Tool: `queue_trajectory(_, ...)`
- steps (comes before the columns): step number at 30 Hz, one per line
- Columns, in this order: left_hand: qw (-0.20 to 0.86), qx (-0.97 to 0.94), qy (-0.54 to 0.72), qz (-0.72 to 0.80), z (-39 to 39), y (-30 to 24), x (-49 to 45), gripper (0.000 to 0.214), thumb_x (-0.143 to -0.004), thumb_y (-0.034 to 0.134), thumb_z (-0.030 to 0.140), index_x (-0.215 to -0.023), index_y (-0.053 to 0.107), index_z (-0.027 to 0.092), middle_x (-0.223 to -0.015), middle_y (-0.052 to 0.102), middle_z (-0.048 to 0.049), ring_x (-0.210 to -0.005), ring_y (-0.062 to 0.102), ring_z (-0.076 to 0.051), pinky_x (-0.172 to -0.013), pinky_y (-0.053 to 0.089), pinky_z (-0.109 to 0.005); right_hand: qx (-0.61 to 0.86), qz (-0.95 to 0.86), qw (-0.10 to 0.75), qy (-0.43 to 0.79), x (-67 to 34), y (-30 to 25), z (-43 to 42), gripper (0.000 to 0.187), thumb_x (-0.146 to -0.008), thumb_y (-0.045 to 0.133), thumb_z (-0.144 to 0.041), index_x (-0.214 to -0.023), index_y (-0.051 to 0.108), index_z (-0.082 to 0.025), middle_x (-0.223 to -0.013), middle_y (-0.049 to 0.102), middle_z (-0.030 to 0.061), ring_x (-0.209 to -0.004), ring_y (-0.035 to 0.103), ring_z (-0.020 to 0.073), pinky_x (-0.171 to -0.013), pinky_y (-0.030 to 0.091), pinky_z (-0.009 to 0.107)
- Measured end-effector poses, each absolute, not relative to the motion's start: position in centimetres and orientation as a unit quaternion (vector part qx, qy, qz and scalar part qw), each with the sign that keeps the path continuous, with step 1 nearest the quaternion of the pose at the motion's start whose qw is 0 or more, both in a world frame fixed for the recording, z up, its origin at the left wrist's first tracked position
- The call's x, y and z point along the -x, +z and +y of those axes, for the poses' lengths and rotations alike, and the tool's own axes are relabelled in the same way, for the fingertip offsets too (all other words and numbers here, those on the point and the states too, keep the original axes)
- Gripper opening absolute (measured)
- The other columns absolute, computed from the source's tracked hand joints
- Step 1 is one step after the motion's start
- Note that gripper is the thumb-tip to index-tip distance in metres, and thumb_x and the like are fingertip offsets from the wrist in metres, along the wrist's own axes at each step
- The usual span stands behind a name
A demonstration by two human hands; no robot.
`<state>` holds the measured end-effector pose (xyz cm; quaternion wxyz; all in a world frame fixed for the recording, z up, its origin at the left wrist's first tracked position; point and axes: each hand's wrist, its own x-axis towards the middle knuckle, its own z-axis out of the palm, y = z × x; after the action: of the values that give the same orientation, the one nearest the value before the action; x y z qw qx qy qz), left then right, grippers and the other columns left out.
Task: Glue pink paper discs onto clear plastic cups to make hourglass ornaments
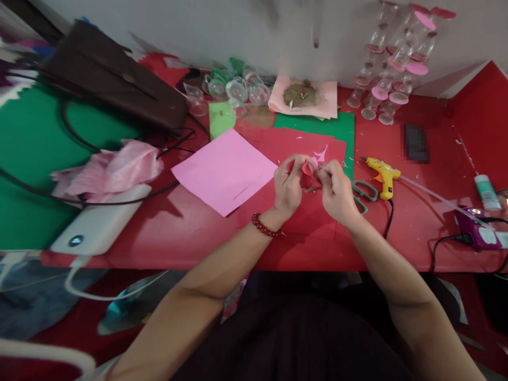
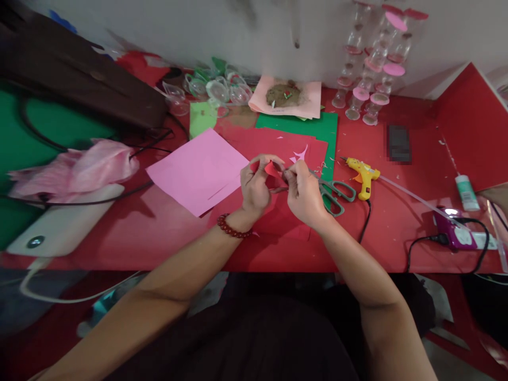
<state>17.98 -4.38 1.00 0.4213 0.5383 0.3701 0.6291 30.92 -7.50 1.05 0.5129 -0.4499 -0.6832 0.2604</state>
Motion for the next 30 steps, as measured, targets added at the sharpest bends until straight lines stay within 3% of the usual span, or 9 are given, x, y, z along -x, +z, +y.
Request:
queue_trajectory(10, 0.509, -0.46, 0.637, 0.351, -4.4, 1.0, -18.8, 0.056, -0.099, 0.059, 0.069, -0.069, 0.066, 0.022, -0.071, 0.07, -0.0034, -0.074, 0.07, -0.018, -0.083, 0.059, -0.035, 0.471, -0.704, 0.503, 0.174, -30.8, 0.9, -7.6, 0.021, -0.111, 0.04, -0.037, -0.093, 0.039, -0.028, -0.079, 0.057, -0.001, -0.066, 0.053, 0.0137, -0.062, 0.043, 0.028)
queue_trajectory(17, 0.517, -0.433, 0.64, 0.369, -4.2, 1.8, -18.5, 0.054, -0.103, 0.058, 0.063, -0.068, 0.067, 0.022, -0.071, 0.07, -0.0038, -0.074, 0.069, -0.017, -0.081, 0.057, -0.032, 0.452, -0.708, 0.5, 0.212, -30.6, 0.8, -7.7, 0.021, -0.112, 0.038, -0.036, -0.092, 0.035, -0.028, -0.086, 0.055, 0.0005, -0.069, 0.06, 0.0135, -0.064, 0.05, 0.028)
queue_trajectory(22, 0.559, -0.393, 0.633, 0.365, -4.3, 2.3, -18.5, 0.044, -0.103, 0.063, 0.046, -0.065, 0.065, 0.023, -0.072, 0.068, -0.0032, -0.074, 0.067, -0.017, -0.069, 0.054, -0.028, 0.453, -0.7, 0.487, 0.261, -30.8, 1.2, -7.7, 0.02, -0.111, 0.038, -0.036, -0.093, 0.035, -0.028, -0.087, 0.057, 0.0014, -0.075, 0.068, 0.0152, -0.064, 0.053, 0.027)
queue_trajectory(27, 0.627, -0.214, 0.63, 0.405, -2.8, 2.5, -17.9, 0.035, -0.101, 0.049, 0.018, -0.069, 0.062, 0.021, -0.069, 0.061, -0.0004, -0.056, 0.053, -0.01, -0.049, 0.037, -0.023, 0.449, -0.709, 0.486, 0.247, -30.6, 1.4, -8.0, 0.018, -0.11, 0.038, -0.032, -0.092, 0.037, -0.028, -0.084, 0.064, 0.0014, -0.074, 0.071, 0.0148, -0.067, 0.054, 0.028)
queue_trajectory(30, 0.608, -0.208, 0.652, 0.402, -2.2, 2.7, -17.5, 0.032, -0.102, 0.05, 0.016, -0.073, 0.062, 0.02, -0.072, 0.059, 0.0009, -0.054, 0.051, -0.008, -0.047, 0.034, -0.021, 0.481, -0.686, 0.489, 0.244, -30.6, 1.7, -8.1, 0.021, -0.108, 0.043, -0.034, -0.089, 0.04, -0.027, -0.075, 0.066, -0.0009, -0.066, 0.069, 0.0144, -0.066, 0.051, 0.029)
